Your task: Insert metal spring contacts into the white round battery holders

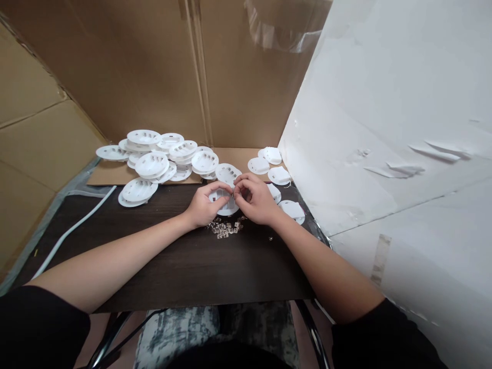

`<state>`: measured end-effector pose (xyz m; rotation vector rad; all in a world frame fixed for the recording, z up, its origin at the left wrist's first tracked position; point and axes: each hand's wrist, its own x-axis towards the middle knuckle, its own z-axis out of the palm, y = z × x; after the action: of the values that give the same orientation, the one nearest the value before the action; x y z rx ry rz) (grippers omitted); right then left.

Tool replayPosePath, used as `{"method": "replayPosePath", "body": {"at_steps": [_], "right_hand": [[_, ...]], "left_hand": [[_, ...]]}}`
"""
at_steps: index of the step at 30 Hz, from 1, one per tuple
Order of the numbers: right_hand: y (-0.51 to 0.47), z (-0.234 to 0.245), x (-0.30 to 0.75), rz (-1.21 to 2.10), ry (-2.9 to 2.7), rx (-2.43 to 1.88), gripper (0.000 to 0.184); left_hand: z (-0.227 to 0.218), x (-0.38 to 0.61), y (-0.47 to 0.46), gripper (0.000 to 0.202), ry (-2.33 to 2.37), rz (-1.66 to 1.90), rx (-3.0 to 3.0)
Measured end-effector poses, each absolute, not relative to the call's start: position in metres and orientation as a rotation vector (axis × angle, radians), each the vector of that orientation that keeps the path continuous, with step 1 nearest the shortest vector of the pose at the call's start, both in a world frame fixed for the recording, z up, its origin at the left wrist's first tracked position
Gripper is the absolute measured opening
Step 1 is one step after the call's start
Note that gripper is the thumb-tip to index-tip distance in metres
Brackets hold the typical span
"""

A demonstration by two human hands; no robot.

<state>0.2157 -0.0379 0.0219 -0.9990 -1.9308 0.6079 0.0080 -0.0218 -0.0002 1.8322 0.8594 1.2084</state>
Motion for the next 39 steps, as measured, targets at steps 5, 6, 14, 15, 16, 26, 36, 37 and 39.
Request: {"method": "replayPosePath", "body": {"at_steps": [5,6,14,15,16,26,36,37,39], "right_hand": [[-0.0373,0.0238,0.2157,0.622,-1.826,-1.006,0.008],[-0.0371,0.0237,0.2156,0.621,-1.822,-1.005,0.008],[-0.0349,0.0181,0.2152,0.597,-1.831,-0.989,0.006],[-0.0346,0.0176,0.2153,0.593,-1.832,-0.991,0.005],[-0.0344,0.0173,0.2154,0.585,-1.834,-0.992,0.005],[-0.0361,0.0188,0.2158,0.513,-1.885,-1.004,0.006],[-0.0370,0.0178,0.2137,0.463,-1.864,-1.004,0.006],[-0.0372,0.0178,0.2137,0.461,-1.862,-1.007,0.006],[-0.0375,0.0178,0.2139,0.455,-1.862,-1.008,0.006]], "left_hand": [[-0.0007,0.0069,-0.0202,0.043,0.867,1.207,1.796],[-0.0012,0.0067,-0.0197,0.045,0.868,1.196,1.787],[-0.0018,0.0066,-0.0186,0.040,0.878,1.129,1.797],[-0.0018,0.0066,-0.0187,0.040,0.877,1.128,1.801],[-0.0018,0.0066,-0.0188,0.039,0.876,1.128,1.803],[-0.0033,0.0076,-0.0168,0.032,0.868,1.139,1.755],[-0.0031,0.0076,-0.0175,0.032,0.898,1.131,1.764],[-0.0033,0.0076,-0.0173,0.031,0.898,1.131,1.761],[-0.0038,0.0075,-0.0169,0.031,0.898,1.126,1.754]]}}
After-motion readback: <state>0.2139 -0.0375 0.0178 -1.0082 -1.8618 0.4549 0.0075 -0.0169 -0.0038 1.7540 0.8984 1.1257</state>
